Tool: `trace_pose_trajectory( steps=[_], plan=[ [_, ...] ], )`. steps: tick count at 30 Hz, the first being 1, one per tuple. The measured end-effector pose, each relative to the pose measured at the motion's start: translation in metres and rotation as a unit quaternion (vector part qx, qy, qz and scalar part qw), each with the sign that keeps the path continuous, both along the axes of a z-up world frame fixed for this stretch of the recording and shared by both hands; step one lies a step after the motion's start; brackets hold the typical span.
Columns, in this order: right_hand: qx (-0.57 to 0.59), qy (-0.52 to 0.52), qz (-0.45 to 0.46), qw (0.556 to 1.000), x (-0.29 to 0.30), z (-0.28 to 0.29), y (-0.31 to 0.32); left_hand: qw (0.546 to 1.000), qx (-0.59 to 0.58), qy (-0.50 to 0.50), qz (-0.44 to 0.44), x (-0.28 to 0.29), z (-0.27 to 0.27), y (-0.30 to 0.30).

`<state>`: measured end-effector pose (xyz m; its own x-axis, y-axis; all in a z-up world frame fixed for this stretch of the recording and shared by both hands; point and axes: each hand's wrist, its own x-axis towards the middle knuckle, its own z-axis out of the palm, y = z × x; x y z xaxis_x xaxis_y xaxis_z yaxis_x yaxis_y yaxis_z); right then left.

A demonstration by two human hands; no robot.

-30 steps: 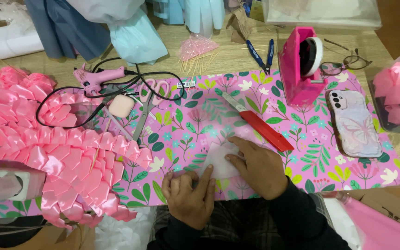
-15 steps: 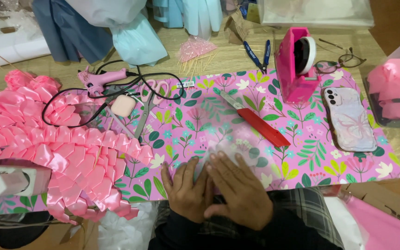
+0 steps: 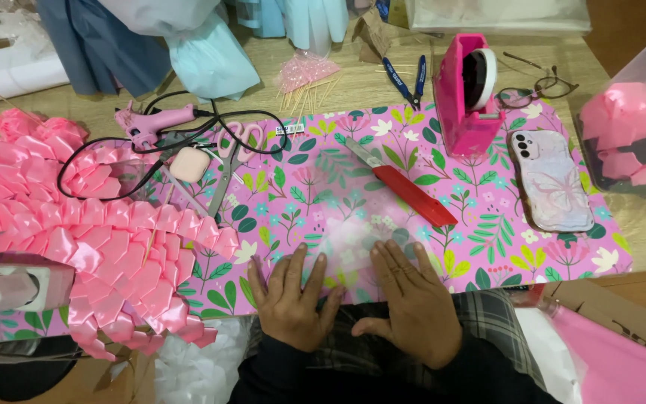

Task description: The person folds a small white piece of paper into a compact shape using both hands. They then reach for a tape dispenser, pull a piece of tape, and apply it to the folded paper to secure it.

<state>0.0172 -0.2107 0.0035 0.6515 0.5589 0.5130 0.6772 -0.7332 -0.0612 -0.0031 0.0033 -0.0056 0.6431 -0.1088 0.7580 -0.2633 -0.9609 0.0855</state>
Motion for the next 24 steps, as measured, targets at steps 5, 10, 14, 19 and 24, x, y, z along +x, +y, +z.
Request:
trace_pose_trajectory(
  steps=[5,10,14,19,24],
  plan=[
    [-0.007,-0.026,-0.019,0.999,0.003,0.0,-0.009,1.0,0.013,-0.012,0.01,-0.005,0.004,0.01],
    [-0.005,-0.039,-0.032,0.999,0.002,0.0,-0.004,0.999,0.02,-0.02,0.019,-0.011,0.006,0.019],
    [-0.01,-0.057,-0.04,0.998,-0.005,0.009,0.01,1.0,0.024,-0.005,0.018,-0.017,0.003,0.014],
    [0.026,-0.061,0.021,0.998,-0.009,0.011,0.029,1.0,0.013,-0.014,0.007,-0.019,0.004,0.004],
    [0.059,-0.083,0.009,0.995,-0.01,0.002,0.032,0.998,-0.031,-0.047,-0.025,-0.023,0.009,-0.001]
  ],
)
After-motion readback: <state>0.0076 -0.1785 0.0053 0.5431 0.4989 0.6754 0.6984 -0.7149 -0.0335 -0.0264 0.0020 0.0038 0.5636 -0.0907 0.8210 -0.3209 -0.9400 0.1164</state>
